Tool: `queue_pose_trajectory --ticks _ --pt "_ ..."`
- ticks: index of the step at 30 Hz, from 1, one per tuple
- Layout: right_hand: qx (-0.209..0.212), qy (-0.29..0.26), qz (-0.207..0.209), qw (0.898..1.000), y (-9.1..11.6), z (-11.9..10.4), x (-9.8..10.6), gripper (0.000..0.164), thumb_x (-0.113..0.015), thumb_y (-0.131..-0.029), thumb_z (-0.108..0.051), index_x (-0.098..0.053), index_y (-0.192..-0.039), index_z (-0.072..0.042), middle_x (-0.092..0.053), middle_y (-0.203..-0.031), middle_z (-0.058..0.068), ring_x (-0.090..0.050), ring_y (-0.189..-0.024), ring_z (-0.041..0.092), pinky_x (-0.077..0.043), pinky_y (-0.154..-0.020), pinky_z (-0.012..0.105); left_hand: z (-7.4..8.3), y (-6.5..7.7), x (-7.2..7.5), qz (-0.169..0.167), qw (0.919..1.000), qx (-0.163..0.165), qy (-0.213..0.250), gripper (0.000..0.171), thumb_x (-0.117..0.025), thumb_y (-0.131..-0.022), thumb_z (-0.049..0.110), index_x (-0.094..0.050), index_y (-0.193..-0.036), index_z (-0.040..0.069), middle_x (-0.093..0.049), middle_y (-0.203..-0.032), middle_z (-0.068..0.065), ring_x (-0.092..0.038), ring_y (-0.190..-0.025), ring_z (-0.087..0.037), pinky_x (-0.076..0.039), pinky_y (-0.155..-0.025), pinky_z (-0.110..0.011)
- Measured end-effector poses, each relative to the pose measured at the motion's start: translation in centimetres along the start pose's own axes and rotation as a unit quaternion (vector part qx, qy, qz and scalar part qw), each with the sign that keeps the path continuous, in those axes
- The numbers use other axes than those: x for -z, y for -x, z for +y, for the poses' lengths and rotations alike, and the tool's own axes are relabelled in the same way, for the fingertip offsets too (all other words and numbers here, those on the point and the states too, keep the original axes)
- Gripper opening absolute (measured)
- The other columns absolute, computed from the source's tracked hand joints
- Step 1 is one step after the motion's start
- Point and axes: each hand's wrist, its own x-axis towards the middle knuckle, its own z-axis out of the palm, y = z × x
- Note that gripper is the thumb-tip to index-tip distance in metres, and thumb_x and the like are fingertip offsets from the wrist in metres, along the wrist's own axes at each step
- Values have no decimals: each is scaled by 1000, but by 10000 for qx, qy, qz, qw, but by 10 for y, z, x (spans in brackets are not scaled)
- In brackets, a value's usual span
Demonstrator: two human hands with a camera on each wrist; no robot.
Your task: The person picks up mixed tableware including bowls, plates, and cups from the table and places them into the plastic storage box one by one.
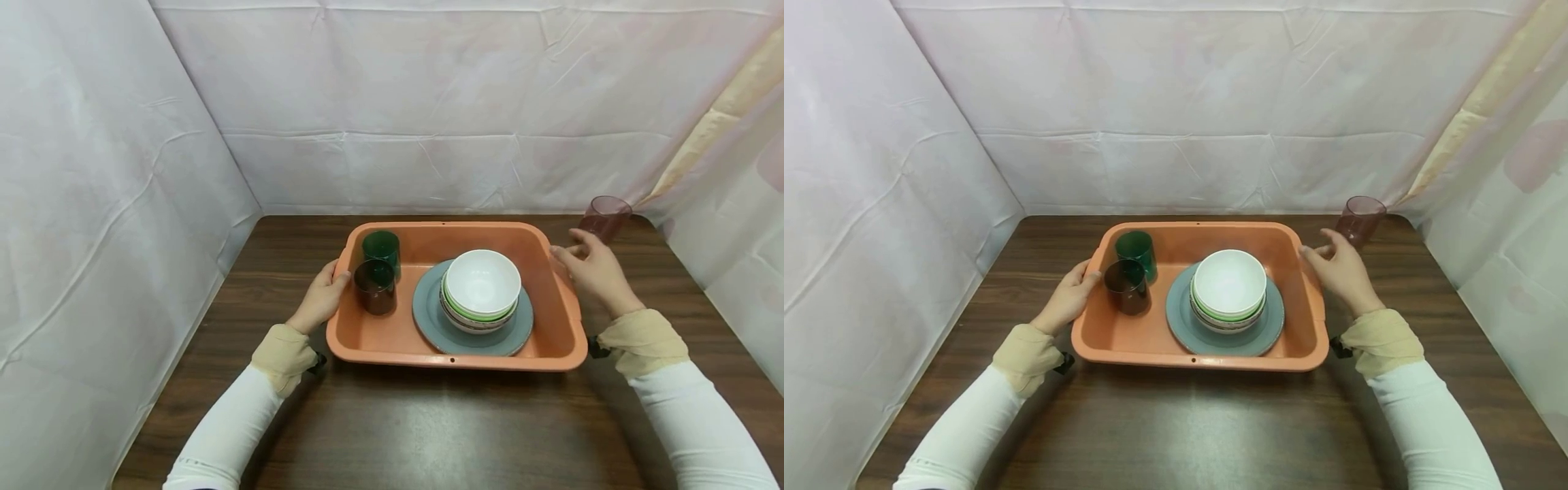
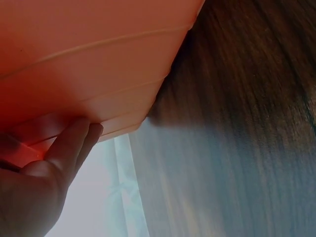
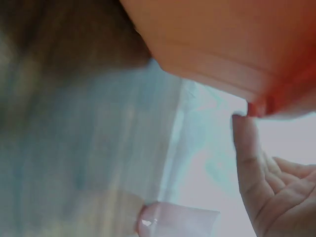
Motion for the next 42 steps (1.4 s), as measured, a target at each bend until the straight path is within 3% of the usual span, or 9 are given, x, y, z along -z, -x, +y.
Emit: queue_pose_trajectory --ticks 3,5,8,12,16,21,28,35,42 --pt "-115 -339 369 9987 -5 1 10 91 -57 -105 -49 -14 -167 3 -53 -143 38 -66 -90 5 -52 -75 16 0 0 -1 11 10000 -8 37 57 -37 -115 18 -21 -164 -7 -46 -154 -34 -58 -133 -46 -53 -109 -53" --pt "-218 -513 656 9963 -11 2 16 95 -58 -103 -51 -9 -169 -2 -44 -152 37 -65 -114 23 -53 -90 26 0 0 -1 16 10000 -1 63 57 -37 -115 18 -21 -164 -7 -46 -154 -33 -58 -134 -46 -52 -110 -53" --pt "-503 -653 1114 9904 -21 6 24 100 -59 -101 -53 -2 -170 -9 -30 -165 31 -40 -144 46 -43 -111 48 0 0 -1 9 10000 7 84 56 -37 -116 19 -22 -164 -6 -46 -154 -32 -58 -135 -45 -52 -110 -53" --pt "-755 -890 1630 9797 -36 11 32 108 -65 -96 -52 5 -170 -15 -8 -174 22 -19 -158 40 -22 -129 50 -1 0 -1 -3 9999 -14 119 55 -37 -116 19 -23 -164 -5 -49 -151 -33 -60 -132 -46 -54 -108 -53" --pt "-955 -894 1841 9742 -48 19 39 114 -67 -93 -53 10 -170 -18 4 -175 20 -5 -162 38 -11 -133 48 0 0 -2 -20 9998 0 186 56 -38 -116 19 -22 -164 -5 -48 -152 -33 -59 -133 -46 -53 -108 -53" --pt "-1163 -755 1875 9724 -58 34 42 117 -68 -91 -55 12 -169 -20 4 -173 23 -7 -160 43 -14 -132 53 0 1 -3 -68 9998 18 199 57 -38 -116 20 -20 -165 -4 -46 -155 -32 -57 -135 -45 -53 -109 -52" --pt "-1191 -435 1958 9724 -72 58 32 120 -73 -89 -51 8 -169 -12 4 -173 23 -4 -160 47 -14 -131 57 2 2 -2 14 9998 117 177 58 -38 -116 21 -19 -165 -3 -44 -156 -31 -57 -136 -45 -53 -109 -53" --pt "-1817 -811 1405 9699 -80 73 34 123 -66 -92 -57 22 -166 -14 13 -171 25 -3 -160 47 -16 -131 54 3 3 -4 -43 9994 118 314 58 -38 -116 19 -18 -165 -3 -47 -153 -33 -60 -132 -47 -56 -104 -51" --pt "-2095 -652 1222 9679 -76 64 41 110 -57 -96 -52 12 -165 -1 3 -170 34 -7 -159 50 -17 -131 56 3 2 -7 -83 9994 97 319 59 -38 -116 20 -17 -165 -3 -44 -156 -32 -58 -135 -46 -55 -107 -52"
